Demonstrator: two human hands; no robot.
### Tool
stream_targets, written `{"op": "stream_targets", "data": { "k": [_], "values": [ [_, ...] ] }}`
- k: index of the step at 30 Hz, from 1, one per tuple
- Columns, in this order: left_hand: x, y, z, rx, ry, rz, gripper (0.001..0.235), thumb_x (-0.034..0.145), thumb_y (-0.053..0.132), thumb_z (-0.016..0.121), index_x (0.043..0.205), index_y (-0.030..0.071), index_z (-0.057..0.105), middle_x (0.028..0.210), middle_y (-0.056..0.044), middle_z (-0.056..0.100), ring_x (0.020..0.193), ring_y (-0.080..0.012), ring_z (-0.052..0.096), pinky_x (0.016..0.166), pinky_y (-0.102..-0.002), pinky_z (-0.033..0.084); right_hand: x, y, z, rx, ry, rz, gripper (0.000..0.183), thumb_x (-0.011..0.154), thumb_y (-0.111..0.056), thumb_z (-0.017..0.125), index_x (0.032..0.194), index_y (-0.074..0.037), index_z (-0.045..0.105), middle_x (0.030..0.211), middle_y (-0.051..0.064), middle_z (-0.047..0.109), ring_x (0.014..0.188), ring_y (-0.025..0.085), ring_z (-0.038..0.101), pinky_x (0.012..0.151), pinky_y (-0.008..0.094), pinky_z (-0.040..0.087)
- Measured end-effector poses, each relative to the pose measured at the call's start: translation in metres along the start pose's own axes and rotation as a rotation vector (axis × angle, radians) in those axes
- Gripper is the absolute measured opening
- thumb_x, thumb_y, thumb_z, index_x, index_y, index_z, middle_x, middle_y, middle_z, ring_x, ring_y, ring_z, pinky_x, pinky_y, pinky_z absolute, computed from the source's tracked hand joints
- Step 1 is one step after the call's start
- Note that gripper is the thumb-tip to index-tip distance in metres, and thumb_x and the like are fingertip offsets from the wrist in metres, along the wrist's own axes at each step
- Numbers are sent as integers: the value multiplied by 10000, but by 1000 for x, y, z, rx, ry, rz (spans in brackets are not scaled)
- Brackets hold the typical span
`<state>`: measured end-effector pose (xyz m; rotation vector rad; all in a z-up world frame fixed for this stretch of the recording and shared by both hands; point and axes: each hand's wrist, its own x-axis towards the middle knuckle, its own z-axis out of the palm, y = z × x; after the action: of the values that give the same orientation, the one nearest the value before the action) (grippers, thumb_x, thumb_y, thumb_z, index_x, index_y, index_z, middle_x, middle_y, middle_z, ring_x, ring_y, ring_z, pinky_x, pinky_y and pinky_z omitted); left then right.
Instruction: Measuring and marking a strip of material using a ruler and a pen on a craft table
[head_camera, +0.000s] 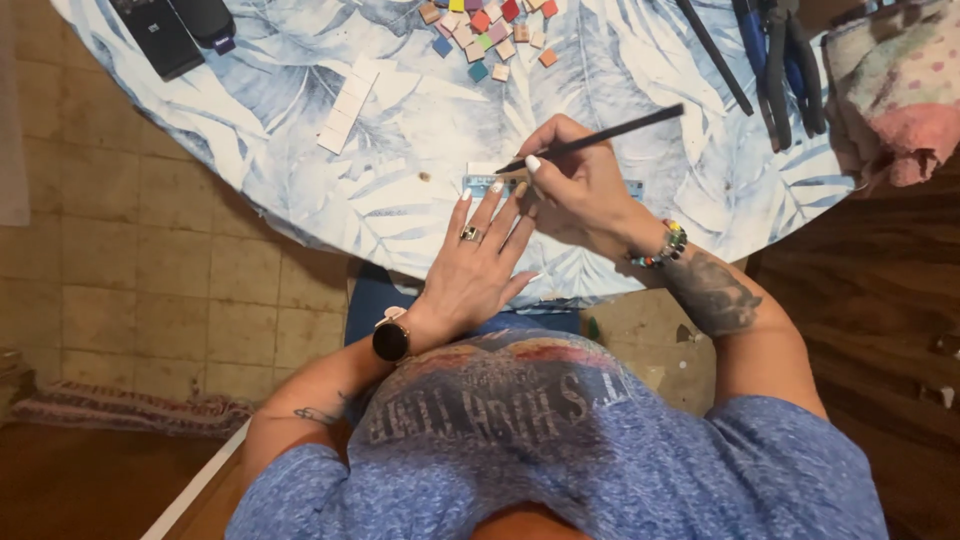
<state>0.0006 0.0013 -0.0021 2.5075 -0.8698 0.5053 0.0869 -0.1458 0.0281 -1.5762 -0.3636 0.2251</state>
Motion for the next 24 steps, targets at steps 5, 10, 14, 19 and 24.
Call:
{"op": "stream_targets", "data": {
  "k": [5,10,14,19,24],
  "values": [
    [0,-2,2,-39,12,-12,546,776,376,535,1181,22,440,1185,-220,409,1180,-401,341,978,-545,218,1,10,5,-43,38,18,95,764,2,549,823,77,556,539,94,491,370,98,472,326,188,369],
    [-2,-2,2,-80,0,-10,531,733,345,604,1128,20,463,1091,-214,421,1152,-417,357,965,-556,230,0,18,0,-117,32,-27,88,785,-14,550,809,71,557,525,108,508,396,109,488,336,192,369],
    [2,0,-3,-81,-13,-8,557,674,296,680,1102,8,470,1050,-219,418,1140,-430,364,958,-558,236,-2,26,-4,-118,22,-55,82,790,-17,549,787,64,557,503,98,504,380,108,484,328,185,364],
    [2,2,-2,-83,-58,-20,548,671,286,689,1090,8,471,1039,-218,402,1152,-432,350,965,-562,215,-2,24,-5,-163,-4,-89,86,791,-47,566,787,38,583,498,86,507,396,107,487,340,196,368],
    [3,3,-2,-64,-73,-14,526,692,307,667,1080,29,447,1014,-194,387,1163,-426,332,961,-564,215,-1,25,-6,-218,-28,-140,76,784,-52,590,787,24,592,493,91,497,406,120,467,359,212,368]
  ]
}}
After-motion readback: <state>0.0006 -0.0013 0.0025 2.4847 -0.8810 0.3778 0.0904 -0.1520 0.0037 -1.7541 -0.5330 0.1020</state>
